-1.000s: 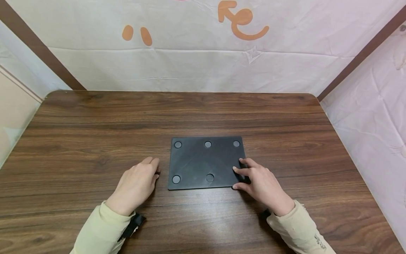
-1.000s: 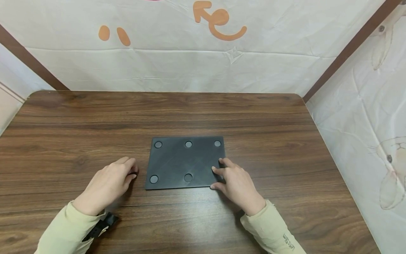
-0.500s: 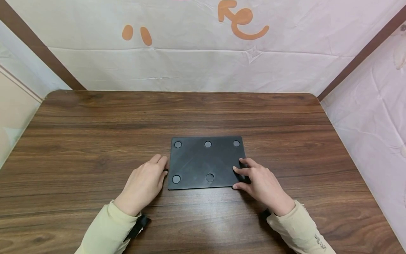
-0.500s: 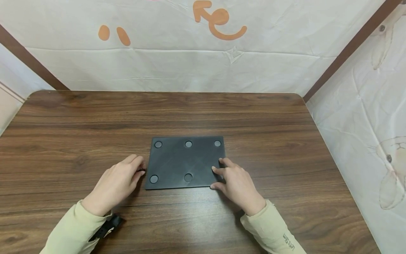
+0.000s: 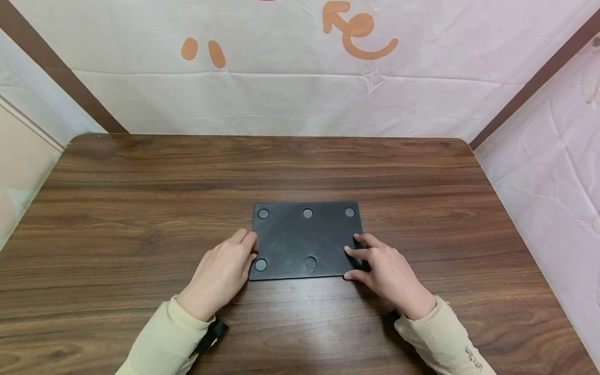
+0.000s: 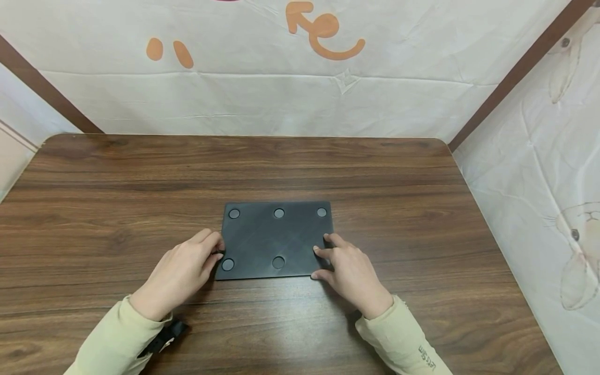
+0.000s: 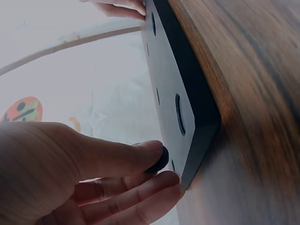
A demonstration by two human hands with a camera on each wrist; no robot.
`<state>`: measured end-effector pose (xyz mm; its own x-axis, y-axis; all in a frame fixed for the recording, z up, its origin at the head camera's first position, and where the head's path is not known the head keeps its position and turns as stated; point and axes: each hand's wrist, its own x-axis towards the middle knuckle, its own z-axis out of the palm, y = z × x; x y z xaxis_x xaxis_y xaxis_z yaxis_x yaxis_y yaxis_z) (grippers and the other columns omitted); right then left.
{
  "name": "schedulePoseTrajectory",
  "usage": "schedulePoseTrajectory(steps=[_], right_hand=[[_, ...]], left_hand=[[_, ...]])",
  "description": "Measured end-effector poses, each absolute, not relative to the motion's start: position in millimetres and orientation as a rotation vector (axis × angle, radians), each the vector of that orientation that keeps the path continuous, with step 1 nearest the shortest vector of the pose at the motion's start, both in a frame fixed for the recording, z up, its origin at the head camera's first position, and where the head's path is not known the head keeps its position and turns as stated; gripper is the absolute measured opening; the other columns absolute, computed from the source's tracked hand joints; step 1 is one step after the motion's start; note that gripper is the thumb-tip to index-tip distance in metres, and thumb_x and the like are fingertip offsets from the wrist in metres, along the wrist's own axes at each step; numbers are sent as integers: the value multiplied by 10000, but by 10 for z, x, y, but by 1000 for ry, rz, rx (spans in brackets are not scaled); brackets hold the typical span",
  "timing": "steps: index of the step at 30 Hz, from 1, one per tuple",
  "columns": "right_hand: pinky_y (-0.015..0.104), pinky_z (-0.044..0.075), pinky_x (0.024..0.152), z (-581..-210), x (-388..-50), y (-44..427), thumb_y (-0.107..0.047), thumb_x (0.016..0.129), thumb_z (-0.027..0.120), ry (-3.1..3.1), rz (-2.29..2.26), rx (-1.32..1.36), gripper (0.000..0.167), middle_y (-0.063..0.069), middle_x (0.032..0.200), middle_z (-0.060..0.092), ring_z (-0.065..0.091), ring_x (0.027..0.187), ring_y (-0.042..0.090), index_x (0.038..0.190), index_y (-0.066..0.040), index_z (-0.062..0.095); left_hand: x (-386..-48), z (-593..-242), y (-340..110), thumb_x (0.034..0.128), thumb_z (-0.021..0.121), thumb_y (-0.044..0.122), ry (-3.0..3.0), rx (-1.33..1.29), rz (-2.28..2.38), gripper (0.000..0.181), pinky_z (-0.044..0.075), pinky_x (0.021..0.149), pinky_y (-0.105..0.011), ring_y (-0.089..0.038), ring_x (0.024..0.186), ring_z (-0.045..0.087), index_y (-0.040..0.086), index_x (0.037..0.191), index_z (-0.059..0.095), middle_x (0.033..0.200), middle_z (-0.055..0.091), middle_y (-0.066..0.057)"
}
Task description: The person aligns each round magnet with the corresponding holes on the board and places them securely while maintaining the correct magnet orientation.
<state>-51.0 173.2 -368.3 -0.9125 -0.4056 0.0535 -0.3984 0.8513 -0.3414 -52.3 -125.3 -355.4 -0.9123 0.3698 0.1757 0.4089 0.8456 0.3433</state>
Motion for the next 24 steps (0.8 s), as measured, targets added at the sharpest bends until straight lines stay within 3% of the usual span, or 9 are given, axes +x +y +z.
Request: schedulePoseTrajectory(steps=[24], right_hand=[[475, 533, 733, -3693, -506, 1730, -291, 698, 841, 3017, -547, -672, 508, 150, 1217, 611, 661, 1007, 312, 1143, -80, 718]], left_hand=[[-499, -3554, -1081, 839, 708, 22, -2885, -736, -509, 138, 439, 483, -278, -158, 622, 536, 73, 818, 582, 785, 483, -11]])
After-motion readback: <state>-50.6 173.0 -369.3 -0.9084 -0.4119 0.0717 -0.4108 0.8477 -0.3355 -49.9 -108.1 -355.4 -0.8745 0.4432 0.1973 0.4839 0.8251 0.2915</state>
